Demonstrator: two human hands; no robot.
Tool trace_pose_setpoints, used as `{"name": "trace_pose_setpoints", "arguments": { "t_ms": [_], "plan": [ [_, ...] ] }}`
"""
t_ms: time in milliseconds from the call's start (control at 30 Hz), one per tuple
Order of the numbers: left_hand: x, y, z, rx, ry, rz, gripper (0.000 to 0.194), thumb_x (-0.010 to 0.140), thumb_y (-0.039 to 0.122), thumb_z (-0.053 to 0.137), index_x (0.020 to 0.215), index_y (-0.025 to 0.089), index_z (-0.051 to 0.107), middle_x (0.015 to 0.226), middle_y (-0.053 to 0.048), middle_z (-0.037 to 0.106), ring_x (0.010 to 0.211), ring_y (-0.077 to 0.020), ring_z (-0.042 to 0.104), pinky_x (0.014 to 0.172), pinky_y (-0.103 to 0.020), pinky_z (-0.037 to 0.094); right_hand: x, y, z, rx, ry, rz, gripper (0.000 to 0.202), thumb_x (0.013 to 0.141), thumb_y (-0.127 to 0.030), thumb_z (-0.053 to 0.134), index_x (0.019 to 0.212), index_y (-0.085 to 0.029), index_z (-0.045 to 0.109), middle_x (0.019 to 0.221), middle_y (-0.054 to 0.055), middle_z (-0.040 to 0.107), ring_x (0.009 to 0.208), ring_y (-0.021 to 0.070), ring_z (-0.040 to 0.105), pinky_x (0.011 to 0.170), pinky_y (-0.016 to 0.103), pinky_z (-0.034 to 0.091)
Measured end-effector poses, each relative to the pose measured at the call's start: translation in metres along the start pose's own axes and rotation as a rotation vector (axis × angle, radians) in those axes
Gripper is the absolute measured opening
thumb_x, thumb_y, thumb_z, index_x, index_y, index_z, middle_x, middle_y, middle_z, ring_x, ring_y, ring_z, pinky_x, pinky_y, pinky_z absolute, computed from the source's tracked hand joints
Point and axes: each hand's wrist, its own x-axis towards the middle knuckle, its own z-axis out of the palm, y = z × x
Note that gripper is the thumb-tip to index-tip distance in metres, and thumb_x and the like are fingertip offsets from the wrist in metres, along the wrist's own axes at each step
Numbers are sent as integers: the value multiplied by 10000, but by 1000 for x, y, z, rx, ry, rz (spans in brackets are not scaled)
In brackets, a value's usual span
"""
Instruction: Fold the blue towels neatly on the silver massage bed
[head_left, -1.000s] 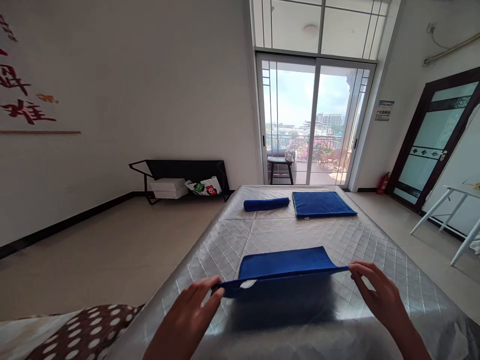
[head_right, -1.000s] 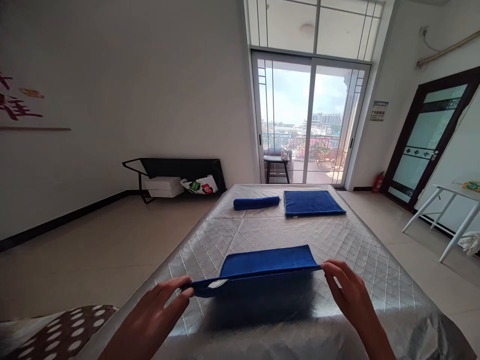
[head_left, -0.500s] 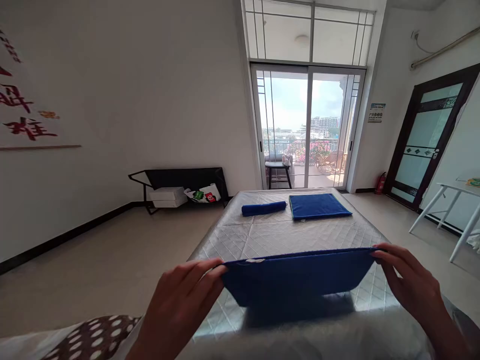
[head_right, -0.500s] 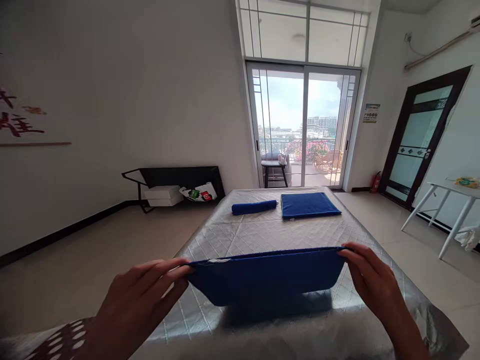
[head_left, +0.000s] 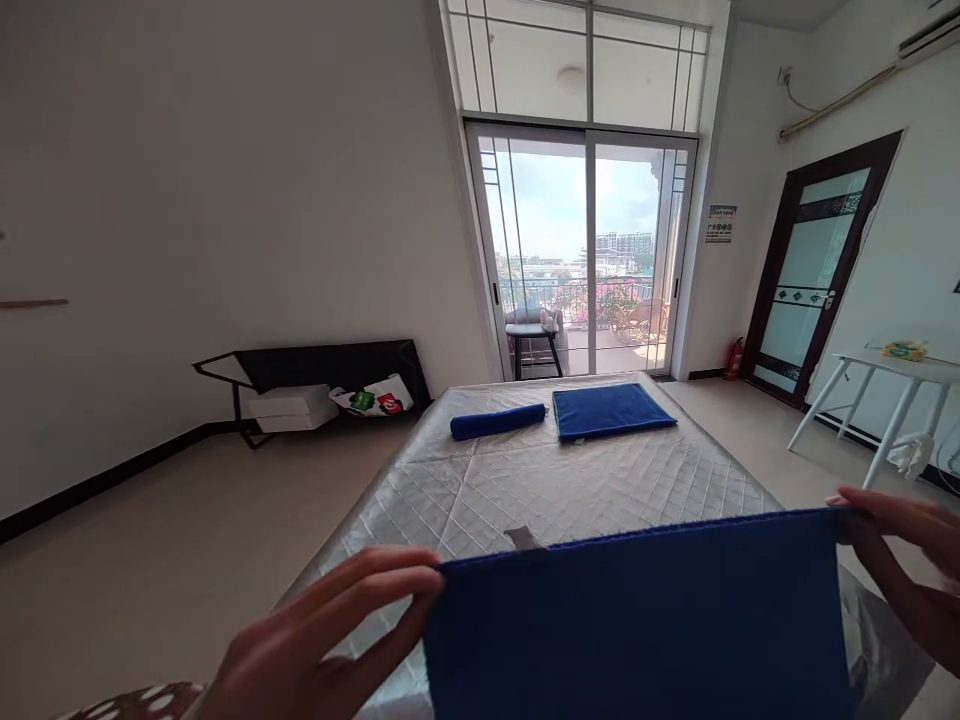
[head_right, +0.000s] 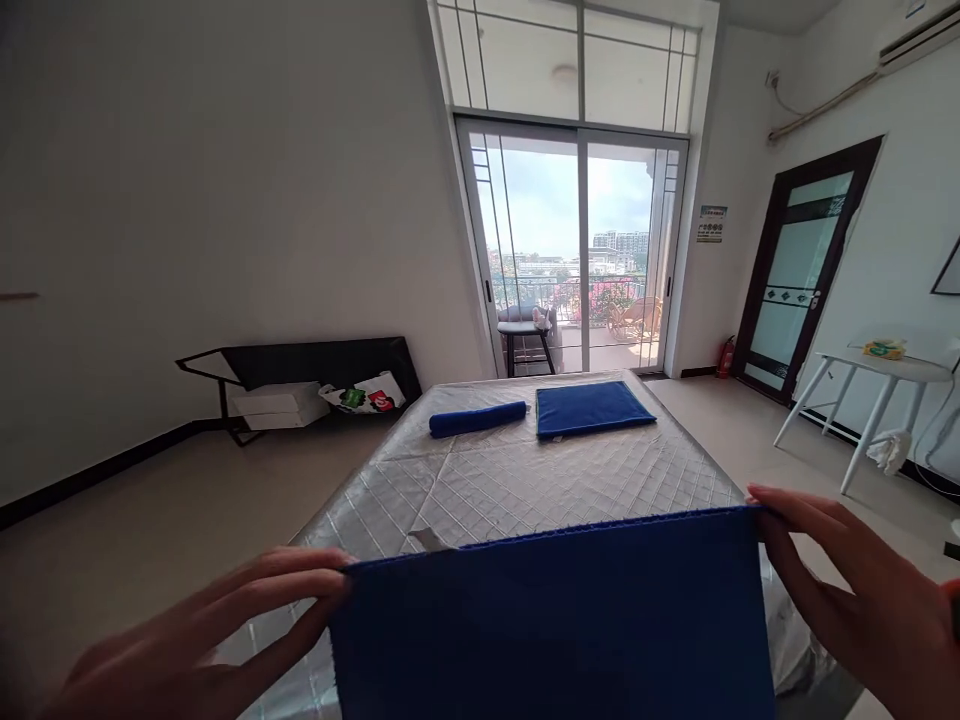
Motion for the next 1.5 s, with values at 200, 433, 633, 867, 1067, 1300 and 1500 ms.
{"name": "trace_pose_setpoints", "arguments": {
  "t_ms": [200,433,633,867,1067,1300,1500],
  "plan": [
    [71,-46,81,-287,-305,-363,318,855,503,608,1057,263,661,824,20,791,628,-168,719,508,-243,535,34,28,74,196,-267,-38,274,1000,-415,486,1111,-327,720,942,-5,758,668,148,711,573,251,587],
    [219,-116,149,-73,-106,-305,194,805,288,603,953,208,701,855,-11,781,879,-222,723,864,-362,529,157,106,193,191,-277,153,290,974,-365,494,1054,-242,744,947,25,757,679,158,708,679,307,588],
    [281,-169,210,232,217,-168,216,893,241,548,1009,177,719,923,-69,762,1018,-262,648,967,-438,423,220,140,284,73,-154,183,291,967,-282,489,1095,-171,726,1070,92,745,848,209,713,883,381,534],
    [147,-189,350,87,-105,-111,200,897,168,552,935,228,739,816,-44,740,870,-208,666,846,-347,469,85,165,379,32,-530,384,301,915,-183,498,1072,-195,754,1031,77,773,945,236,717,890,337,523],
    [68,-192,411,48,-206,-134,257,886,124,529,959,246,743,811,-34,725,809,-183,669,844,-330,520,-12,162,412,51,-785,465,358,861,-104,502,1026,-268,774,1078,17,770,1043,201,705,948,299,509],
    [70,-192,413,36,-252,-108,229,890,102,541,963,213,728,873,-59,768,865,-208,700,838,-366,552,-13,158,411,-42,-853,447,347,861,-89,495,1062,-233,739,1128,51,744,1071,203,687,918,298,512],
    [56,-168,368,5,-432,-34,228,897,95,536,950,212,724,1171,-76,738,1021,-210,689,920,-376,548,-9,144,402,-119,-822,384,326,855,-119,512,1061,-233,738,1174,78,720,1050,212,684,902,315,524]
  ]
}}
